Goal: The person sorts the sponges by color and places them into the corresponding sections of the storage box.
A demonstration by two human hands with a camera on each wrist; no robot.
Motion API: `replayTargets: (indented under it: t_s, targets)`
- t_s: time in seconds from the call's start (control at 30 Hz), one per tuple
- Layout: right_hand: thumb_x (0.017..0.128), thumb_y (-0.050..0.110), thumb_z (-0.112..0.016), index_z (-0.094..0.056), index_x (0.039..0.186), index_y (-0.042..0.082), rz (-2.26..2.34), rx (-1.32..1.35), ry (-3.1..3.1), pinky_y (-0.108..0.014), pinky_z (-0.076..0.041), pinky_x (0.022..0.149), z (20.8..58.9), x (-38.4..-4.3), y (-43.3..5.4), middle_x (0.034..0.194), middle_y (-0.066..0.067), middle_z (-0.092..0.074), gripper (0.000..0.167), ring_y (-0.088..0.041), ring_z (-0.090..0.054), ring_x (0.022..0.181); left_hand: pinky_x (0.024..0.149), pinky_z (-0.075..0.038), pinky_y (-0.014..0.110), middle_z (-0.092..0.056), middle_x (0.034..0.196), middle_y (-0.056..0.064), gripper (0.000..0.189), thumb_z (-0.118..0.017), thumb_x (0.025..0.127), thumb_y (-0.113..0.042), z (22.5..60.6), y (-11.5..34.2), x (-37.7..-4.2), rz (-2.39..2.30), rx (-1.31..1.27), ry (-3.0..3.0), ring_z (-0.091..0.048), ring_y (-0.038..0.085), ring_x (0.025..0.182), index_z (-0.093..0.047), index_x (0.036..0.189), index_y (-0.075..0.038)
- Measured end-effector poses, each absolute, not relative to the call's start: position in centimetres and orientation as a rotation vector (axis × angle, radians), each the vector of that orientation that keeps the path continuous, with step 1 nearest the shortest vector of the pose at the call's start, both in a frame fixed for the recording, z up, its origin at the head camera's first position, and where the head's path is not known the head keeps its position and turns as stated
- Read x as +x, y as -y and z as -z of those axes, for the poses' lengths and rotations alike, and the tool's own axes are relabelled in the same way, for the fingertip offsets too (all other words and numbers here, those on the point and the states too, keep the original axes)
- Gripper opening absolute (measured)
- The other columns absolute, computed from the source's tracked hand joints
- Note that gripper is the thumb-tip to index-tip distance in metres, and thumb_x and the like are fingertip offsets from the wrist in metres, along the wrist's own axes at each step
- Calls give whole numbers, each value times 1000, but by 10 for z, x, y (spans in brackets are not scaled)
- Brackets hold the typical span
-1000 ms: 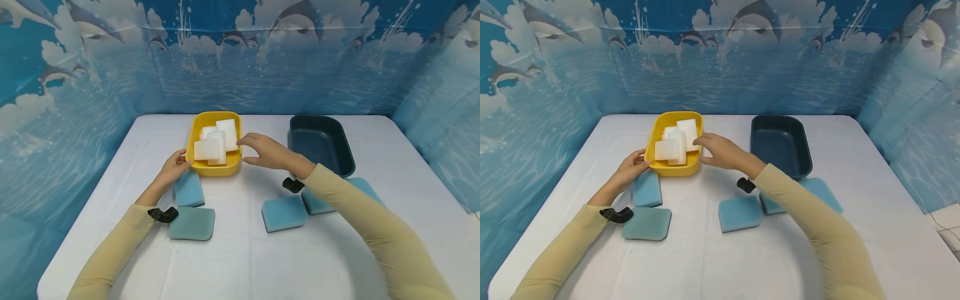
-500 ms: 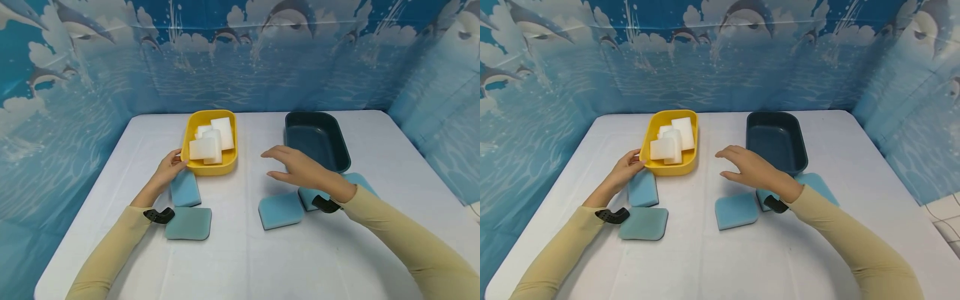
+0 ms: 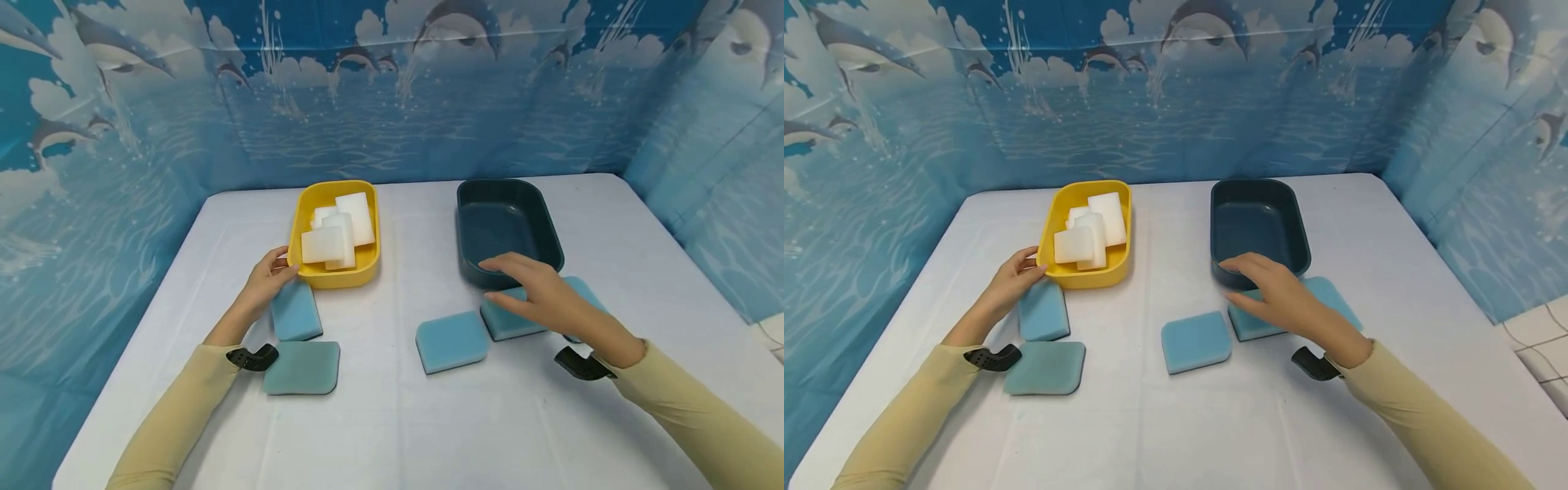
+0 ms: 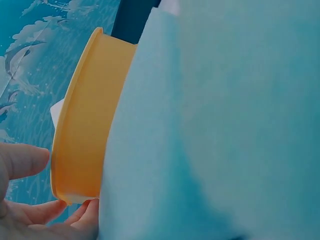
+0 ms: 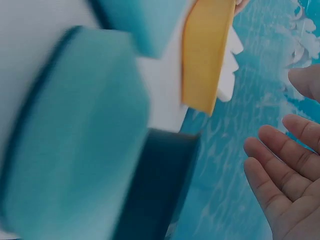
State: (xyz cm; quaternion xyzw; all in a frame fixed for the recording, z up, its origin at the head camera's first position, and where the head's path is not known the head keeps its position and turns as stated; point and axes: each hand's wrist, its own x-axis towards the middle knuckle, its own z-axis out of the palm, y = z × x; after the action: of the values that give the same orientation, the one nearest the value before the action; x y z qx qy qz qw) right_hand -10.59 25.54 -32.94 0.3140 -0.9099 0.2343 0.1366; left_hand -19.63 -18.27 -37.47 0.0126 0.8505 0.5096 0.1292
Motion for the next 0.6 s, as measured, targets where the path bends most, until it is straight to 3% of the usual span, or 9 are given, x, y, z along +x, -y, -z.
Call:
replayTargets:
  t_s: [0.17,0.27,0.37,0.5,0.6]
  targets:
    - [73,3,-75,-59,119,2,-713,817,2603,0,-32,94,338,-92,-280,116,-8,-63,48,-14,-55,109,111,-33,49,-37,140,25,64,-48,97,-21,369,183,-190,-1454,57,-2525,-39,37,130,-15,150,-6]
    - [71,1,-76,-60,118,1,-717,762,2565,4,-27,95,339,-86,-293,114,-11,-64,49,1,-52,110,110,-35,48,-39,138,26,63,-48,97,-18,365,185,-182,-1444,82,-2570,-41,38,129,-16,149,-4]
    - [67,-3,-76,-60,117,0,-714,707,2530,6,-26,94,338,-82,-304,112,-12,-64,52,16,-44,110,104,-42,30,-42,137,25,60,-47,97,-18,360,190,-172,-1445,115,-2610,-44,36,127,-19,148,-4]
    - [65,-8,-75,-59,117,-1,-724,673,2494,5,-29,91,337,-80,-315,109,-14,-64,55,20,-41,107,87,-36,1,-46,134,24,53,-47,98,-19,354,196,-156,-1463,187,-2671,-46,33,125,-28,145,-3]
    - [66,-10,-74,-59,118,-3,-751,660,2474,4,-31,90,338,-82,-323,108,-16,-63,54,20,-43,105,84,-35,-4,-50,131,22,48,-48,98,-20,349,199,-142,-1471,261,-2710,-50,21,120,-37,140,-1]
